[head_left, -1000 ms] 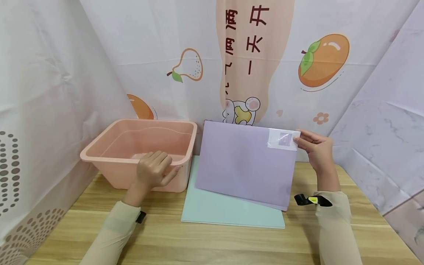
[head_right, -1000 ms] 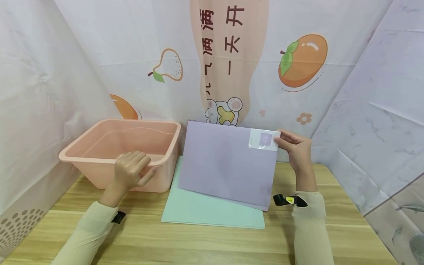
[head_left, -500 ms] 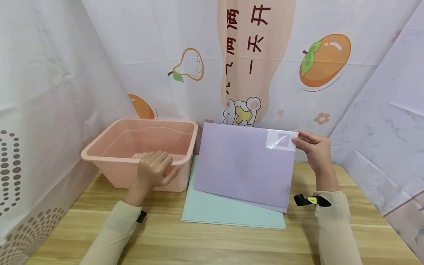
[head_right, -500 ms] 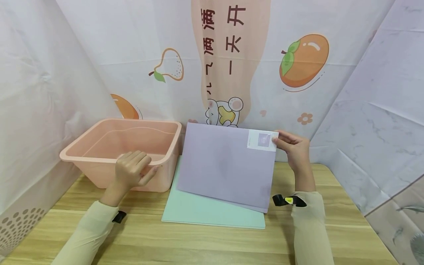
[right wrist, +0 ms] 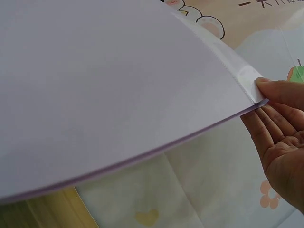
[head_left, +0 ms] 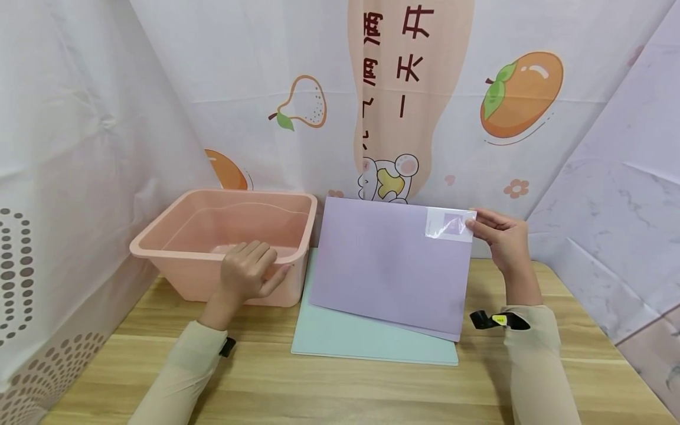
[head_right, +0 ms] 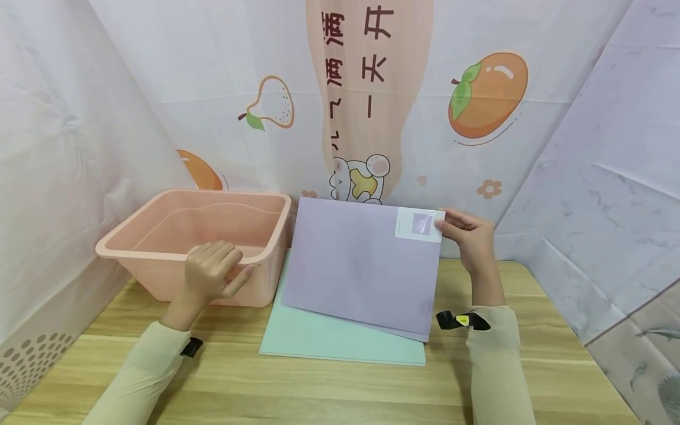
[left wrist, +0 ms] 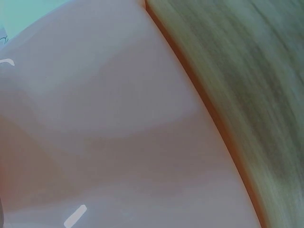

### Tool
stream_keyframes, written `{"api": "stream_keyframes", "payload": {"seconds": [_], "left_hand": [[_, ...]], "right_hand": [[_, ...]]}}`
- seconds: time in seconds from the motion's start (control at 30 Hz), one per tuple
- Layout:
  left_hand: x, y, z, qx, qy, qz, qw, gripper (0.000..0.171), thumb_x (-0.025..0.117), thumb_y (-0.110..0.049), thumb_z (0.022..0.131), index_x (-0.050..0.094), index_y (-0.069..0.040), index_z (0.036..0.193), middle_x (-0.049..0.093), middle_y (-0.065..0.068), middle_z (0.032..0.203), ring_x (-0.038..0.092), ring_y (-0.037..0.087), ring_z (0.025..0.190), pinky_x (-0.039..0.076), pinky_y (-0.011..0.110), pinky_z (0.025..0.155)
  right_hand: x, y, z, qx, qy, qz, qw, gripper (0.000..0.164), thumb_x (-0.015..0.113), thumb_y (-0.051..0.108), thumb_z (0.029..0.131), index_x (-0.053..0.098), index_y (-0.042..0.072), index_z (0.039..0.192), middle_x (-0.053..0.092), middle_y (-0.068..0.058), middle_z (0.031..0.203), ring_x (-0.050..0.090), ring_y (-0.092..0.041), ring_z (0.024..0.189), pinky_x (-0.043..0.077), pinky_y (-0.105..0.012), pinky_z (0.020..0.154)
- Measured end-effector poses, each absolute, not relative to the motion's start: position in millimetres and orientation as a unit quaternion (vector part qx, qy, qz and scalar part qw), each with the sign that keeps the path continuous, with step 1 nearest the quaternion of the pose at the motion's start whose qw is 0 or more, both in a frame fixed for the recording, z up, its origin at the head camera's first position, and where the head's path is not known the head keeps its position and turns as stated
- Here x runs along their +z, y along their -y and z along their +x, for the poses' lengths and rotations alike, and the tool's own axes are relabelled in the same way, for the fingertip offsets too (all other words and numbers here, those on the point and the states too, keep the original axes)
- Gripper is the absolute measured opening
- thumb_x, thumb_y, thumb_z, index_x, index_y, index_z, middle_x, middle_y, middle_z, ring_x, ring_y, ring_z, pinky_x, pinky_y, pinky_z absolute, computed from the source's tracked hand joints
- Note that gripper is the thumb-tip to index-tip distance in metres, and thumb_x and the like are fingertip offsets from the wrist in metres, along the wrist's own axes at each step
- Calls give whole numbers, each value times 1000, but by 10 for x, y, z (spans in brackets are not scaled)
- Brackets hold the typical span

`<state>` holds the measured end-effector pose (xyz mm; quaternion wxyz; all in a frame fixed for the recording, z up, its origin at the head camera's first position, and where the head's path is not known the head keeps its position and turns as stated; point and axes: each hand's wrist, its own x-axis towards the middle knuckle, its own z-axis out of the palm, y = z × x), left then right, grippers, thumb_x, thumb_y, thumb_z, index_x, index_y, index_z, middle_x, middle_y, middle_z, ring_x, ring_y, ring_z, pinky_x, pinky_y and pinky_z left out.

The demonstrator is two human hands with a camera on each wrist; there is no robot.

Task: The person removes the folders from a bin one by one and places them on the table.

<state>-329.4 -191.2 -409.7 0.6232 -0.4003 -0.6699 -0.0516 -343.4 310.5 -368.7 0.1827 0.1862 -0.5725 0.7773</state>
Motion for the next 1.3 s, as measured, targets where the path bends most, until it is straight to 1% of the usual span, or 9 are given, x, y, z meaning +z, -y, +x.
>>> {"api": "stream_keyframes", "payload": {"seconds": [0.23, 0.83, 1.17, 1.3], "left_hand": [[-4097, 1911, -3290, -52, 670, -401, 622, 47, 51, -38, 99, 50, -7, 63, 42, 2, 55, 39, 17, 46, 31, 29, 41], [-4089, 1904, -3282, -53, 670, -398, 624, 48, 51, -39, 99, 49, -7, 63, 42, 2, 55, 40, 18, 46, 31, 29, 41], [-4100, 1906, -3287, -54, 673, -395, 623, 47, 51, -39, 99, 50, -7, 64, 43, 2, 56, 41, 19, 46, 32, 30, 41], [-4102, 1906, -3285, -55, 672, -395, 624, 47, 51, -39, 99, 50, -7, 64, 44, 2, 55, 41, 19, 46, 32, 30, 41]], "right_hand": [[-3691, -3090, -3441, 776, 577, 183, 178, 31, 65, -22, 85, 79, -2, 104, 80, -5, 86, 76, -10, 75, 60, -22, 66], [-3682, -3079, -3430, 768, 597, 163, 164, 28, 68, -17, 86, 78, -1, 106, 80, -2, 87, 76, -8, 78, 60, -21, 68], [-3695, -3083, -3440, 769, 598, 162, 162, 29, 67, -17, 86, 78, -1, 107, 80, -3, 88, 76, -8, 79, 60, -21, 68], [-3693, -3079, -3443, 769, 598, 161, 159, 29, 67, -17, 86, 79, 1, 105, 80, -2, 87, 76, -8, 78, 60, -21, 68]]}}
